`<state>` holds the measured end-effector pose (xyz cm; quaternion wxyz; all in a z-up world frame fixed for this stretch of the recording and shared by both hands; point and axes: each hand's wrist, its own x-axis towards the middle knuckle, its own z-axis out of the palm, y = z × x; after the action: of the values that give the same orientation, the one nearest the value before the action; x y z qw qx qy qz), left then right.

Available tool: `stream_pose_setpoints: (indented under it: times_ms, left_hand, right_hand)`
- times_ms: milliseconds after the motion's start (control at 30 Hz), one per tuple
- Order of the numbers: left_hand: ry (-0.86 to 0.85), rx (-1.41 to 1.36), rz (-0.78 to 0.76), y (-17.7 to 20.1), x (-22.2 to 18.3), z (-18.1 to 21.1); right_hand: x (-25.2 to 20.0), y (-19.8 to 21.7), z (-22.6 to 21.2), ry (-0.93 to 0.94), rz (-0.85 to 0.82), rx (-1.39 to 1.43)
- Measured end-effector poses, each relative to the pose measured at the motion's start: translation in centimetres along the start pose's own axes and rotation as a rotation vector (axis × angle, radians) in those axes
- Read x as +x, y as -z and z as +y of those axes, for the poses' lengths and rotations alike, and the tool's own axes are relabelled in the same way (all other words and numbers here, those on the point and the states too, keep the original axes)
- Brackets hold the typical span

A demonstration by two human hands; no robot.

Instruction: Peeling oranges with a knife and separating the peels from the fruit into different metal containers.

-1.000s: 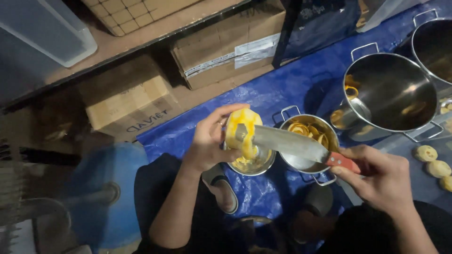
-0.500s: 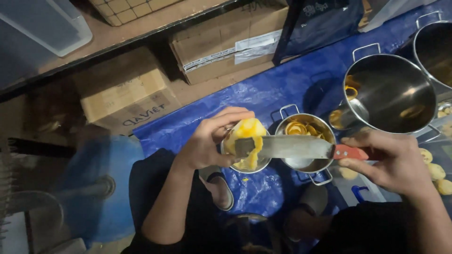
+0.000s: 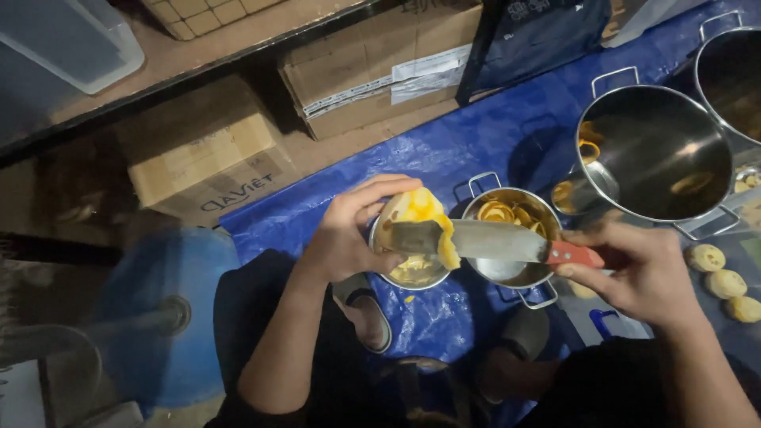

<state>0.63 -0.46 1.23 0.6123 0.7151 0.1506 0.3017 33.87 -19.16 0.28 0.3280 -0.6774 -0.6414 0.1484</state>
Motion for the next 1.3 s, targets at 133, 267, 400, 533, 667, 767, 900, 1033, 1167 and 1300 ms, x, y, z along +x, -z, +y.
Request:
stream_pose_setpoints:
  times_ms: [133, 267, 400, 533, 667, 767, 900, 1033, 1167, 1300]
  left_hand:
    - [-0.040, 0.089, 0.032, -0.3, -0.2, -0.1]
    - [-0.145, 0.188, 0.064, -0.5, 0.2, -0.2]
    - [-0.161, 0.269, 0.095, -0.5, 0.0, -0.5]
    - [-0.082, 0.216, 0.114, -0.4, 0.0, 0.2]
    - [-0.131, 0.244, 0.103, 0.1, -0.5, 0.0]
    - [-0.089, 0.178, 0.073, -1.1, -0.3, 0.0]
    - [-0.064, 0.120, 0.057, -0.2, -0.5, 0.1]
    - [-0.190, 0.165, -0.005, -1.1, 0.0, 0.0]
    - [-0.099, 0.067, 0.003, -0.5, -0.3, 0.0]
    - [-0.067, 0.062, -0.003, -0.8, -0.5, -0.6]
  right_hand:
    - [-1.2, -1.6, -0.2, -0.053, 0.038, -0.008]
    - [-2.3, -2.5, 0.2, -0.057, 0.090, -0.028]
    - [-2.2, -2.9, -0.5, -0.079, 0.132, -0.043]
    - [-2.6, -3.1, -1.0, -0.029, 0.146, -0.022]
    - [-2.8, -3.6, -0.6, -0.078, 0.152, -0.061]
    - [-3.0, -3.2, -0.9, -0.070, 0.136, -0.069]
    - [-3.2, -3.2, 0.1, -0.043, 0.161, -0.045]
    - [-2.3, -3.3, -1.3, -0.019, 0.115, -0.042]
    - [-2.0, -3.9, -1.4, -0.020, 0.109, 0.083]
    - [-1.4, -5.3, -1.3, 0.005, 0.111, 0.049]
